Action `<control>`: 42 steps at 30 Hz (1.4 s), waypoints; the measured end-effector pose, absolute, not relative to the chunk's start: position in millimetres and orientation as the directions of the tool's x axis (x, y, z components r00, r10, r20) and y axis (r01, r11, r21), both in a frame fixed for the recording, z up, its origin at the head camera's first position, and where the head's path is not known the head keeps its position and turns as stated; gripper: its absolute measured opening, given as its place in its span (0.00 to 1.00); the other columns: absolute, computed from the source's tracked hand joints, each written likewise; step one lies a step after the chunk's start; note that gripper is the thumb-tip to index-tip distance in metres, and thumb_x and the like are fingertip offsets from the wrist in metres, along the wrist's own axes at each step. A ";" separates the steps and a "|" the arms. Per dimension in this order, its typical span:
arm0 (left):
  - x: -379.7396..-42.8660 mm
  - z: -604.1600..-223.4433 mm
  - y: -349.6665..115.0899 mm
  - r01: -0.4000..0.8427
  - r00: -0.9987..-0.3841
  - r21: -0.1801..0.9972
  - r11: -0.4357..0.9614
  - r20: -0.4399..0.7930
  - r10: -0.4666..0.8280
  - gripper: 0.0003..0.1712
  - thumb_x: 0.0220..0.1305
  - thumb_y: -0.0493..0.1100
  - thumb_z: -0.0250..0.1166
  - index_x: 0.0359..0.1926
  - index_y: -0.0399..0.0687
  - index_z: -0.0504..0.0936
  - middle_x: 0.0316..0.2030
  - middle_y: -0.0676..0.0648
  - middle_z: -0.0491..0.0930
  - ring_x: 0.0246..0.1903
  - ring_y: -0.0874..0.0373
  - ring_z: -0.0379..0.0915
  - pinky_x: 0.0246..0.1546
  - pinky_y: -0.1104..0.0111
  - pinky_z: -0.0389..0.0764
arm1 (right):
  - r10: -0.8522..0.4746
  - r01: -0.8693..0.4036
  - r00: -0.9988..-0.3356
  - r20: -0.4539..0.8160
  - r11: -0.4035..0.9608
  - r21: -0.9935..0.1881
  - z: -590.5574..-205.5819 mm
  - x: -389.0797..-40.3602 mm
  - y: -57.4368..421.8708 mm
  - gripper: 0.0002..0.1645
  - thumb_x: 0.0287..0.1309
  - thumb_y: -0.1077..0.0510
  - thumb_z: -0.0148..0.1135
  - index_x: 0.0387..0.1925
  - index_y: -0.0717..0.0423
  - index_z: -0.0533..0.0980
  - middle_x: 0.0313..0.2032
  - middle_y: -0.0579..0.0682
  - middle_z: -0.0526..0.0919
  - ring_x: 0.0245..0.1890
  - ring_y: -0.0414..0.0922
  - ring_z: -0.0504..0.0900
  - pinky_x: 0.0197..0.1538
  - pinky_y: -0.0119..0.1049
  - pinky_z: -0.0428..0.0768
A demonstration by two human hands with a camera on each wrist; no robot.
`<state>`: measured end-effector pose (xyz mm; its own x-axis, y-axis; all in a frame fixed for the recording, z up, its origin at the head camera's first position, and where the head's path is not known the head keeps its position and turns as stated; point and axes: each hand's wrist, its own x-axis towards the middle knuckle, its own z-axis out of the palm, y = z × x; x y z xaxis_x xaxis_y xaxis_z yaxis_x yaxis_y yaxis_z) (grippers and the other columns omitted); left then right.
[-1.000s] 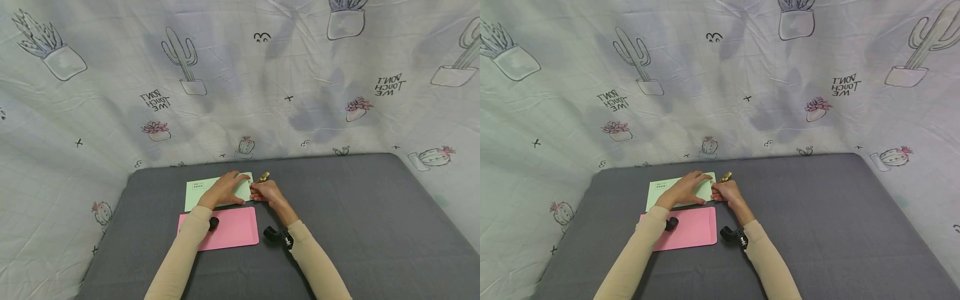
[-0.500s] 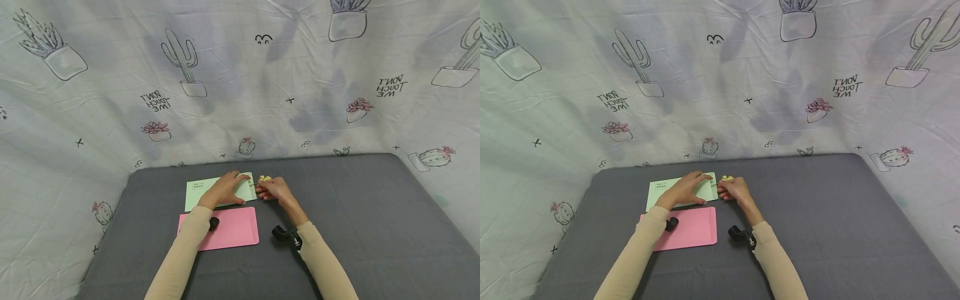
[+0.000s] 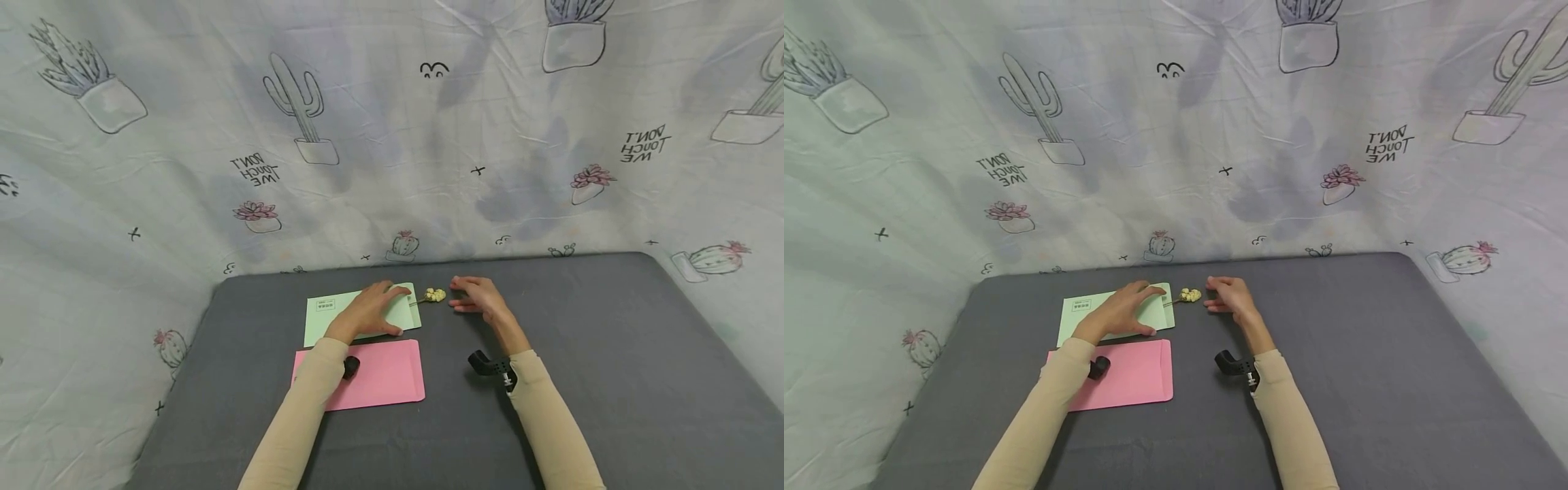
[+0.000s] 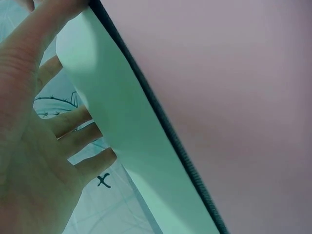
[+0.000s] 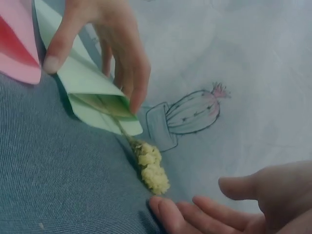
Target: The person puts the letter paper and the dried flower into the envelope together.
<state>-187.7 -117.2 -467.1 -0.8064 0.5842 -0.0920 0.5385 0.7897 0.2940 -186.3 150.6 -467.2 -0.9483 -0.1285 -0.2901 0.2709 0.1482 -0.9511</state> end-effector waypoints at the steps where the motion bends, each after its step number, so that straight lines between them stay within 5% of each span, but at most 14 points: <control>1: -186.7 -467.2 -116.4 0.539 -0.807 0.293 0.790 -0.091 0.584 0.47 0.50 0.55 0.77 0.70 0.62 0.65 0.67 0.40 0.64 0.67 0.43 0.60 0.68 0.50 0.58 | -0.145 0.268 -0.946 -0.289 0.148 -0.952 -468.8 -186.9 151.3 0.31 0.75 0.53 0.47 0.69 0.70 0.60 0.65 0.68 0.68 0.41 0.49 0.87 0.43 0.37 0.84; 42: -155.6 -463.2 -105.9 0.496 -0.837 0.280 0.822 -0.100 0.539 0.49 0.51 0.57 0.76 0.71 0.61 0.63 0.68 0.39 0.62 0.68 0.41 0.57 0.69 0.49 0.56 | -0.301 0.275 -0.909 -0.289 0.091 -0.957 -472.4 -163.9 126.7 0.24 0.74 0.59 0.49 0.62 0.73 0.69 0.54 0.69 0.77 0.42 0.46 0.86 0.45 0.37 0.84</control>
